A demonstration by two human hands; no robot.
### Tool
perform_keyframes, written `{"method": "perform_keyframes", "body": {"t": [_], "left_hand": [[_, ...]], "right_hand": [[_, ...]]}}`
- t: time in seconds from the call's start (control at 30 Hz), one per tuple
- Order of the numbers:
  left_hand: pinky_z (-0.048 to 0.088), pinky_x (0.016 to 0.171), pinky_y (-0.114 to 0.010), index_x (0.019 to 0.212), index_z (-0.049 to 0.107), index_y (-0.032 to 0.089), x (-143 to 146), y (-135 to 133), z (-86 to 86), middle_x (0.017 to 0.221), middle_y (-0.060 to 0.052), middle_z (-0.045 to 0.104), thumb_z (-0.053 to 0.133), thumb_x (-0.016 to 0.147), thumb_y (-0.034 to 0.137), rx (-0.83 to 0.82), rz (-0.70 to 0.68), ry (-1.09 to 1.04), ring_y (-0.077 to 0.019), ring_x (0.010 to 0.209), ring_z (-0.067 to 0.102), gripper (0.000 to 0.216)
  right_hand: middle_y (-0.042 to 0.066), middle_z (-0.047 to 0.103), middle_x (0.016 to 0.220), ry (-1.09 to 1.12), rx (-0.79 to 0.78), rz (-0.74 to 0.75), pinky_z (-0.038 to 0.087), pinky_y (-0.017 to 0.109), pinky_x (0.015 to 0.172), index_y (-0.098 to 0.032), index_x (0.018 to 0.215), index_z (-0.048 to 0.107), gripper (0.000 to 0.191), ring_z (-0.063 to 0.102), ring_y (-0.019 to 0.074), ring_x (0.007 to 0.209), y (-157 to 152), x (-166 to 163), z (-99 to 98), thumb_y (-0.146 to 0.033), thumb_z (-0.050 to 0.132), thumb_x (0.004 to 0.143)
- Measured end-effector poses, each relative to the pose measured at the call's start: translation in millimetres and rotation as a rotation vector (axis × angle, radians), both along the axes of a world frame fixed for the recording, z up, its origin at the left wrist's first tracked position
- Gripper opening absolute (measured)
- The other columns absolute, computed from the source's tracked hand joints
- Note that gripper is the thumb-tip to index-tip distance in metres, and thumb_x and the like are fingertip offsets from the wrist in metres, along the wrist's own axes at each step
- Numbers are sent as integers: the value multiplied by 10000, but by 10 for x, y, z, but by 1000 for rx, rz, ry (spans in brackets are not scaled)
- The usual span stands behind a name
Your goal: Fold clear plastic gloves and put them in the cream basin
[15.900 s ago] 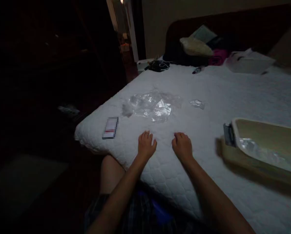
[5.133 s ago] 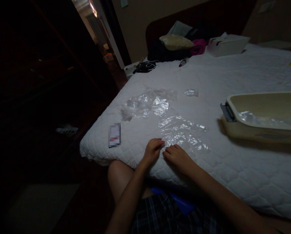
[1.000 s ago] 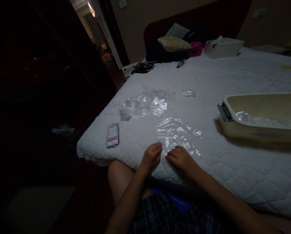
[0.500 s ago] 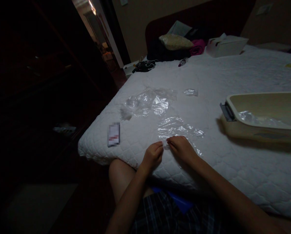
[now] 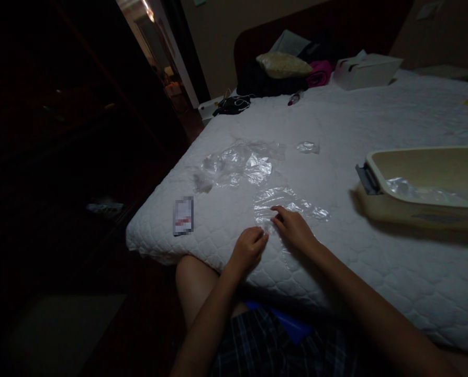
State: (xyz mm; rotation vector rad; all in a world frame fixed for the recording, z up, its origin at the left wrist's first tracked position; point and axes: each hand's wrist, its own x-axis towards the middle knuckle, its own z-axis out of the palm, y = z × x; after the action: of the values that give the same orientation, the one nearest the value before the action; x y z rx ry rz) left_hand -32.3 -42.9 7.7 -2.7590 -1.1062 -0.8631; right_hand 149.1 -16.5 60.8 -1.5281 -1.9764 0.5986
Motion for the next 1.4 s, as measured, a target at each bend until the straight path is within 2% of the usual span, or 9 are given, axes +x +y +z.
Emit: {"method": "perform_keyframes", "body": {"t": [0.13, 0.23, 0.3, 0.57, 0.73, 0.97, 1.17, 1.23, 1.4], "left_hand": [[468, 806, -335, 1013, 583, 163, 7, 21, -41, 922, -81, 605, 406, 885, 172, 72, 7, -12, -190, 927, 547, 218], [469, 821, -340, 1023, 574, 161, 7, 26, -65, 958, -88, 602, 416, 883, 170, 91, 14, -18, -189, 976, 538, 211], [470, 832, -344, 1019, 571, 157, 4, 24, -71, 977, -91, 602, 426, 878, 163, 98, 14, -22, -189, 993, 536, 202], [479, 855, -411, 1009, 570, 143, -6, 8, -18, 1019, -117, 605, 434, 847, 115, 90, 6, -15, -220, 1079, 520, 213], [474, 877, -420, 1009, 579, 148, -17, 5, -14, 1014, -104, 617, 448, 834, 104, 71, 16, -71, -224, 1078, 529, 223], [486, 864, -417, 1044, 559, 148, 6, -45, -42, 1083, -125, 616, 471, 824, 107, 145, 70, -157, -222, 1048, 556, 240], [458, 937, -434, 1105, 545, 112, 224, -128, -57, 1145, -139, 601, 441, 809, 103, 124, 11, -77, -242, 1109, 532, 314], [448, 959, -429, 1122, 538, 95, 265, -130, -60, 1161, -141, 594, 433, 812, 109, 96, -8, -43, -244, 1133, 518, 328], [436, 983, -428, 1132, 535, 92, 245, -113, -86, 1180, -133, 585, 420, 827, 115, 44, -34, -4, -245, 1167, 497, 327]], "right_hand": [[47, 661, 775, -77, 52, -17, 428, 281, 625, -188, 1055, 555, 250, 604, 179, 687, 47, 9, -40, -255, 508, 818], [70, 642, 837, -173, 147, 35, 417, 291, 677, -179, 925, 605, 155, 584, 183, 747, 69, 19, -71, -246, 510, 823], [79, 630, 874, -226, 185, 80, 411, 296, 716, -177, 882, 635, 170, 576, 185, 786, 84, 28, -85, -253, 488, 845], [78, 620, 836, -418, 178, 116, 391, 315, 715, -195, 841, 686, 260, 566, 198, 783, 144, 68, -84, -276, 442, 879], [88, 640, 877, -337, 194, 103, 410, 316, 737, -182, 911, 671, 251, 586, 194, 813, 139, 133, -42, -264, 436, 879], [88, 647, 887, -335, 385, 172, 424, 339, 736, -172, 971, 632, 205, 583, 200, 806, -207, 489, -42, -246, 473, 865], [90, 657, 920, -471, 573, 276, 414, 364, 773, -191, 995, 631, 212, 578, 203, 837, -583, 636, -171, -198, 463, 865], [90, 656, 961, -516, 603, 330, 409, 378, 807, -192, 1022, 620, 240, 576, 204, 877, -626, 625, -217, -155, 442, 865], [100, 655, 990, -548, 667, 357, 391, 420, 869, -179, 1055, 601, 278, 574, 206, 915, -607, 575, -320, -104, 419, 860]]}}
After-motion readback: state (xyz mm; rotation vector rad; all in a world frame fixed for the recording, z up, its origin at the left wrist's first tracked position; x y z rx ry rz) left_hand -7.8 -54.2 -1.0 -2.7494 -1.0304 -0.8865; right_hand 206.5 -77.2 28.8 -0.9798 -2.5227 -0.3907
